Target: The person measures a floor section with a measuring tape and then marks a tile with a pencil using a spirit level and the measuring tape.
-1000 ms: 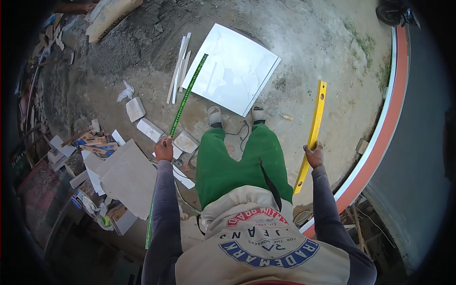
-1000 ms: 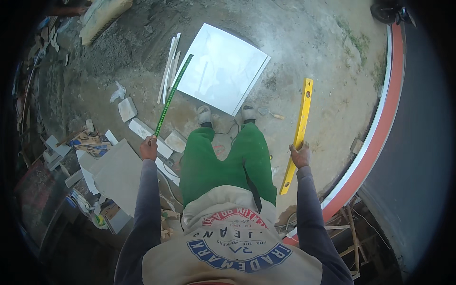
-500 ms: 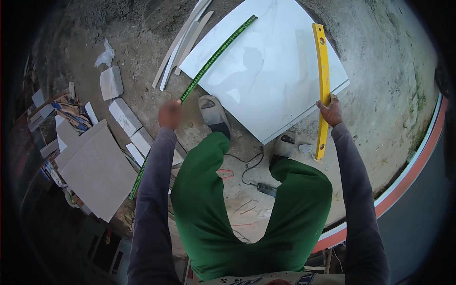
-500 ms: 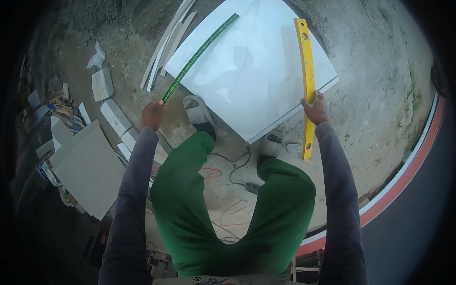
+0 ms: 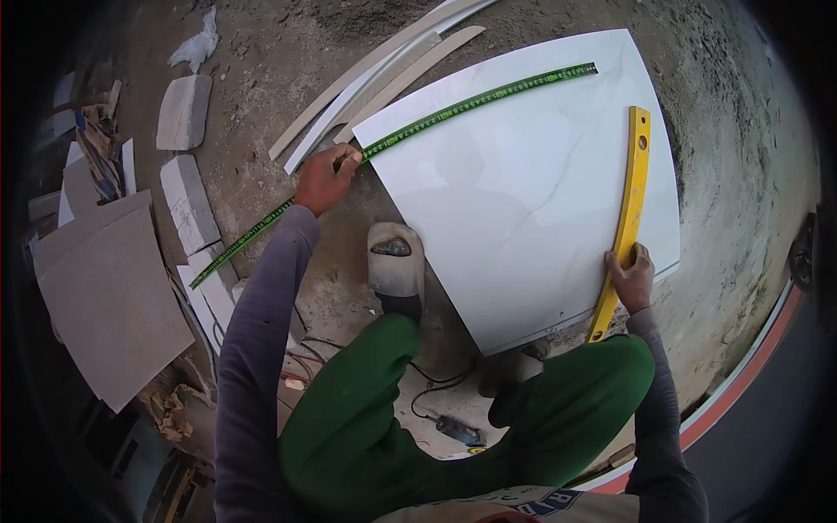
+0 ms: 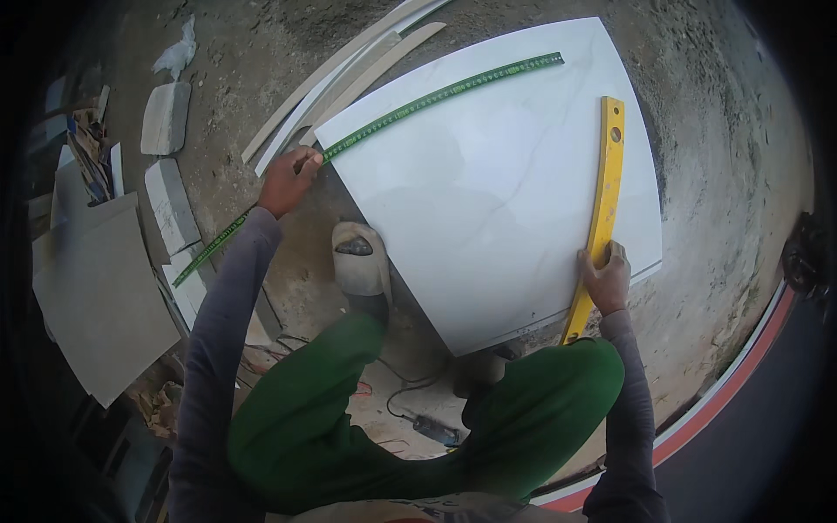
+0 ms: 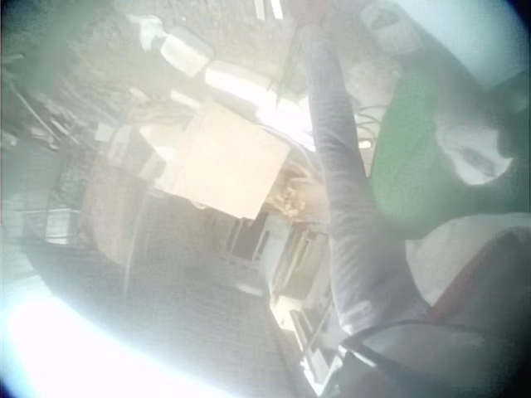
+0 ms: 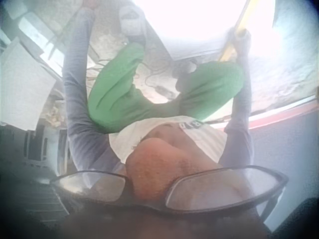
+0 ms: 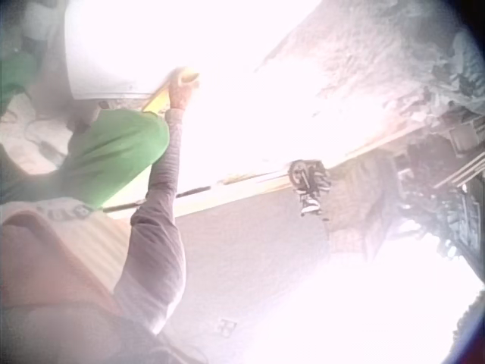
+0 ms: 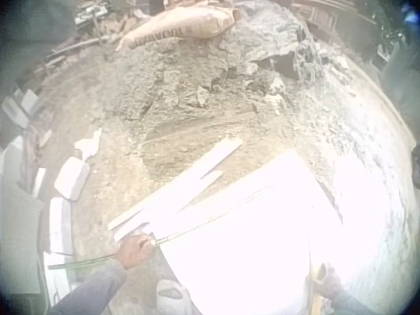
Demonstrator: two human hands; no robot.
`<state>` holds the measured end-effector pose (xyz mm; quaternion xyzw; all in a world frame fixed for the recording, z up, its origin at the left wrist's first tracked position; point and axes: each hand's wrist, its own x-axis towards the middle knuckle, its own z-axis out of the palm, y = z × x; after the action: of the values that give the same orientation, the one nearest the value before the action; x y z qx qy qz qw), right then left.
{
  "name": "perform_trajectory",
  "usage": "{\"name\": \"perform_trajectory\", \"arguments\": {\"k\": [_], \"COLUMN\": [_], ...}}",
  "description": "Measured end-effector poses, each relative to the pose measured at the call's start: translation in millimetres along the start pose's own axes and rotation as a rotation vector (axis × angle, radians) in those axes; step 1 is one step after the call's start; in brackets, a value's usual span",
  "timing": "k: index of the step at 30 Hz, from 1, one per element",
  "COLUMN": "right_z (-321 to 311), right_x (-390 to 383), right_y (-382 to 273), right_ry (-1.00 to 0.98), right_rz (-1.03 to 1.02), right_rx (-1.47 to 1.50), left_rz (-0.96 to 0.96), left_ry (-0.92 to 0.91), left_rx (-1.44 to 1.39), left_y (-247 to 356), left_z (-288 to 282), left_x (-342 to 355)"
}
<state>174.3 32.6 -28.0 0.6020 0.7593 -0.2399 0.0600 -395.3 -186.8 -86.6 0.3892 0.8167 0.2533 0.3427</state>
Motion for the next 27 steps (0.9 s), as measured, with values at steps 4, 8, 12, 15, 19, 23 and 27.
{"name": "perform_trajectory", "arguments": {"k": [4, 8, 12, 15, 19, 23, 27], "right_z": [19.4, 39.1, 43.3, 51.4, 67.5, 57.2, 57.4], "right_x": [-11.1, -28.7, -41.9, -51.1, -40.8, -51.1, -54.0], "right_y": [4.6, -3.0, -4.8, 27.7, 21.6, 19.6, 34.7], "right_ry": [0.129, 0.288, 0.297, 0.435, 0.482, 0.524, 0.462], "right_rz": [-0.028, 0.027, 0.044, -0.048, -0.064, -0.053, -0.078], "right_rx": [-0.011, -0.052, -0.064, -0.094, -0.054, 0.012, 0.073], "left_rz": [0.035, 0.110, 0.083, 0.070, 0.076, 0.041, 0.070], "left_ry": [0.025, 0.081, 0.023, 0.000, 0.043, -0.005, -0.032], "left_rx": [-0.063, 0.000, -0.021, -0.056, -0.031, -0.109, -0.096], "left_y": [-3.4, -8.2, -3.6, 4.9, -13.1, -7.0, 7.0], "left_z": [-2.1, -0.1, -4.8, 8.2, 4.5, 9.3, 16.8], "left_x": [1.5, 4.6, 7.9, 16.3, 3.0, 7.4, 8.3]}}
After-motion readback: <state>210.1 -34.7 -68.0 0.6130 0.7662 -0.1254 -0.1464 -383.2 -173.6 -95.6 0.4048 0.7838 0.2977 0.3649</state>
